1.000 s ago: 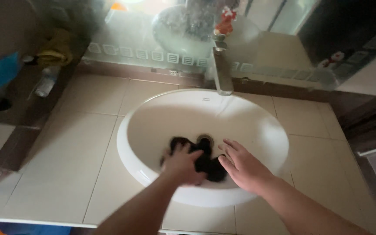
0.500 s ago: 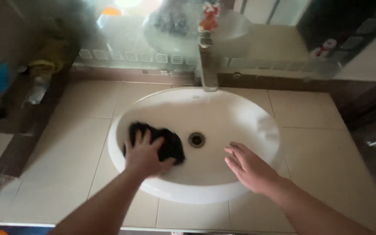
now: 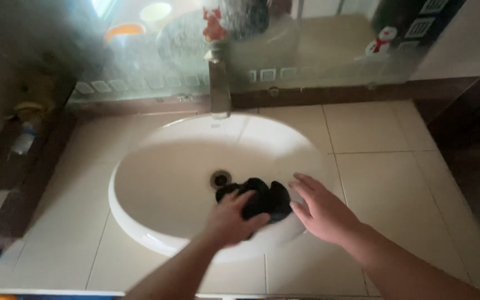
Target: Washing a black cloth by hand in a sink.
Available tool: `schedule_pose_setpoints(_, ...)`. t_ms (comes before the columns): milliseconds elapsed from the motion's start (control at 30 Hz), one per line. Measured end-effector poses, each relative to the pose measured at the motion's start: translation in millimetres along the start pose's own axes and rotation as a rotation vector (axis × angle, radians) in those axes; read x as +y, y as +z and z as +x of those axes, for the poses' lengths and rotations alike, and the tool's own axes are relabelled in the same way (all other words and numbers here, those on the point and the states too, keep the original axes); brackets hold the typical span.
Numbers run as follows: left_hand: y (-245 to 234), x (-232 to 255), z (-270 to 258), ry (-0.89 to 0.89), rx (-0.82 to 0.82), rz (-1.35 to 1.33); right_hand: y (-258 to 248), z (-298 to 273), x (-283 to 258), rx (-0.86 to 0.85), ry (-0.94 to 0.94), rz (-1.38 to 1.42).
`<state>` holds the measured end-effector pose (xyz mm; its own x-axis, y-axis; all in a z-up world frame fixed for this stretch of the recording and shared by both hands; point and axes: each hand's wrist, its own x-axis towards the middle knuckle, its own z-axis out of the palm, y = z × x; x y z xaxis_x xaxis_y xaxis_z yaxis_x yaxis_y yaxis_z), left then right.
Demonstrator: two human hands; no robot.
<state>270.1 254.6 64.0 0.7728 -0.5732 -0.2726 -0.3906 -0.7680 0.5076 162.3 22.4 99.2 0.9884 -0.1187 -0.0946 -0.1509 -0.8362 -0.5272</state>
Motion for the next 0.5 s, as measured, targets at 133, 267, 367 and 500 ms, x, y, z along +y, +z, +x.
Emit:
schedule_pose_setpoints(133, -40.5, -23.5, -13.2, -0.199, -0.121, 0.292, 6.9, 3.3, 30.6, 0.016, -0.083, -0.235)
schedule_pose_setpoints(267, -56.2, -69.5, -12.9, -0.525, 0.028, 0.431, -2.4, -0.5, 44.8, 0.026, -0.234, -0.197)
schedule_pose_setpoints(367, -51.6, -71.9, -7.5, -0.604, 0.063, 0.502, -5.6, -3.2, 49.3, 0.021, -0.275, -0.097)
schedule_pose_setpoints(500, -8.3, -94.3, 13.4, -0.349, 0.105, 0.312, 5.5, 3.0, 76.1, 0.104, -0.375, 0.047)
